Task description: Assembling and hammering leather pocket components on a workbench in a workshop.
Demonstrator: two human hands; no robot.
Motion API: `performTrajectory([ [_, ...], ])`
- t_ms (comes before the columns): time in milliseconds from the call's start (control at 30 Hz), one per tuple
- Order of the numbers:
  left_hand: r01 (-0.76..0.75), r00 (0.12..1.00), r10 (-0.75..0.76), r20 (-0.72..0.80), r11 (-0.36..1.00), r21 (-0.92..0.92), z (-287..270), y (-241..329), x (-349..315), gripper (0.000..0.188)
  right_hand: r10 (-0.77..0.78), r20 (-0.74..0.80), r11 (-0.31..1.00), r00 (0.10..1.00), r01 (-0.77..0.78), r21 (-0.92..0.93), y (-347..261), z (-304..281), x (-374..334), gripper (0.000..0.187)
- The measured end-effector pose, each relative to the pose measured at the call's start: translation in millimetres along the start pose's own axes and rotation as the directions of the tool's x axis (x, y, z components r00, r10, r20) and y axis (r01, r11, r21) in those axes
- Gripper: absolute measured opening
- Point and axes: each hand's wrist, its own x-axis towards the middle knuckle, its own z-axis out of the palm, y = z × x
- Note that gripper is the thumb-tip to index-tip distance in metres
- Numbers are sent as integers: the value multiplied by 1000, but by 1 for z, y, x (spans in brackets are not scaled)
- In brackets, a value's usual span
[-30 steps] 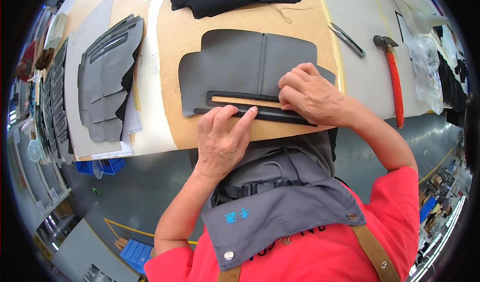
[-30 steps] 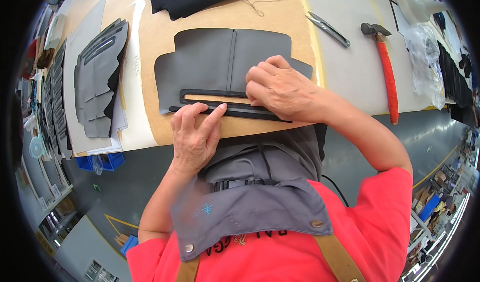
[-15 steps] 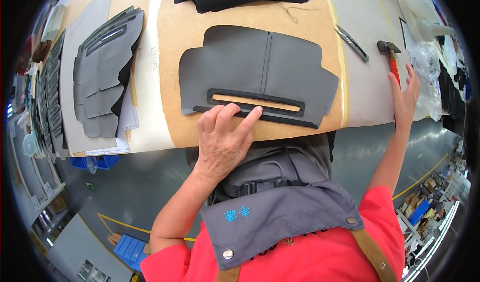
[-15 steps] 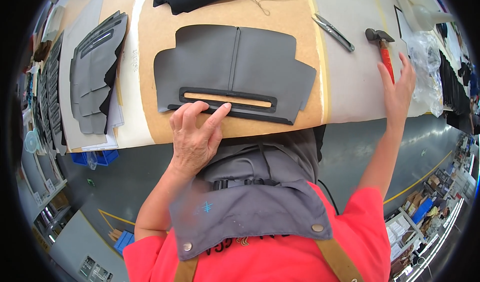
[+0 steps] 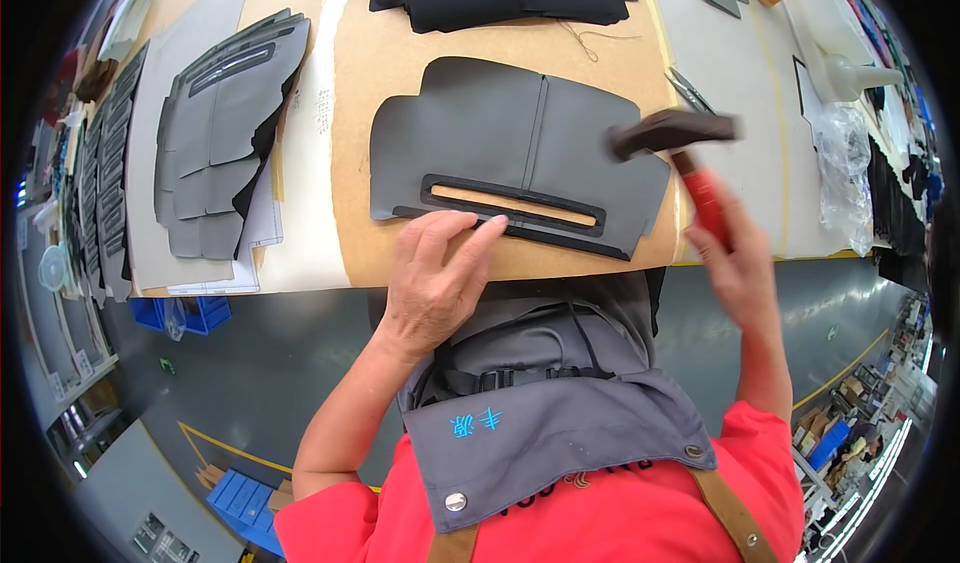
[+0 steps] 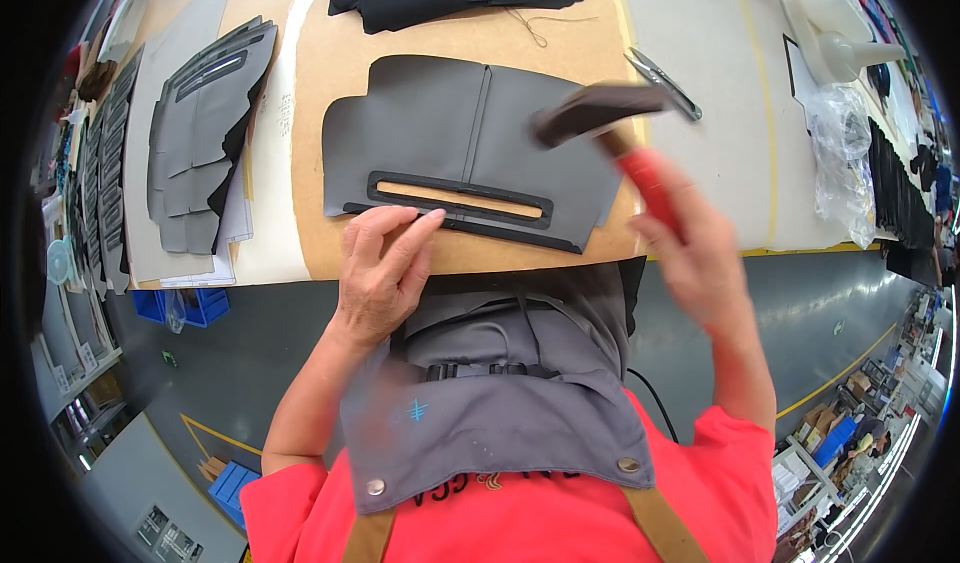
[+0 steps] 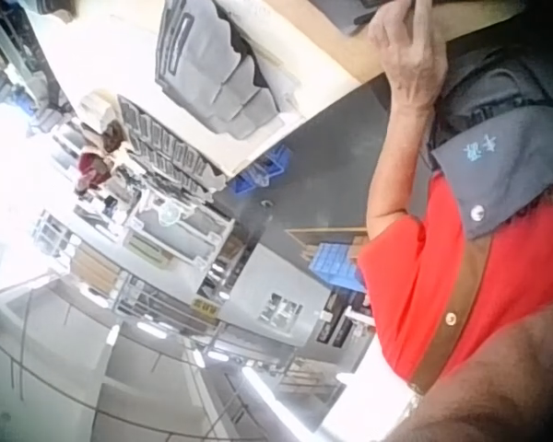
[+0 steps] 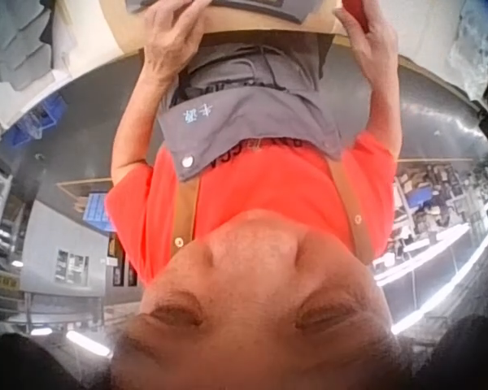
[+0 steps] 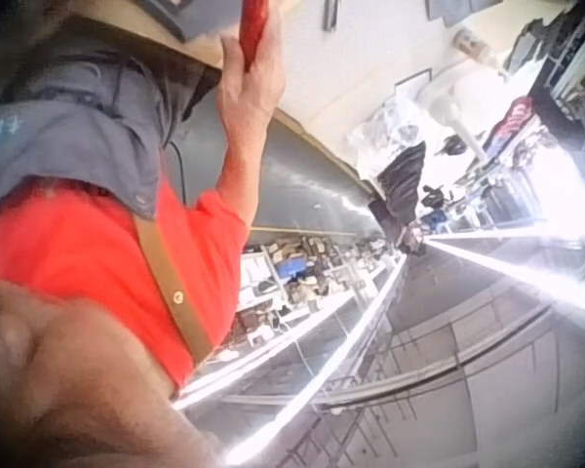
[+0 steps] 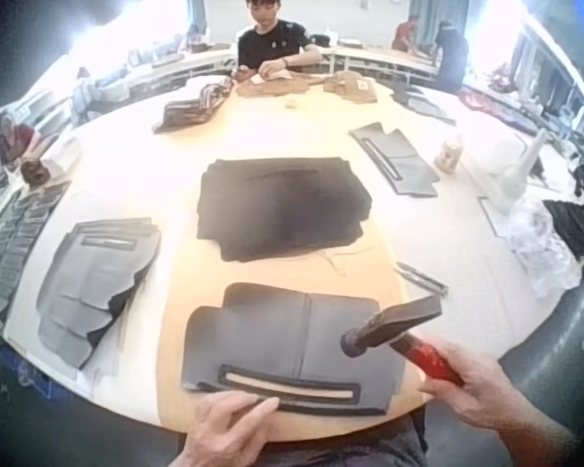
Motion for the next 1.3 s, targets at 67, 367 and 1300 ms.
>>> performTrajectory([
  [67, 14, 999, -14, -43, 1000, 2, 1, -1, 4, 38, -54, 113, 996, 992, 46, 77, -26, 12, 5, 63],
  [367, 35, 997, -35, -75, 999, 7, 8, -5, 0, 31, -248, 276, 868, 929, 339, -362, -28, 41, 23, 68],
  [1300, -50, 996, 50, 76, 999, -8, 1, 4, 20, 47, -168, -384, 591, 908, -219, -777, 151, -59, 1, 50],
])
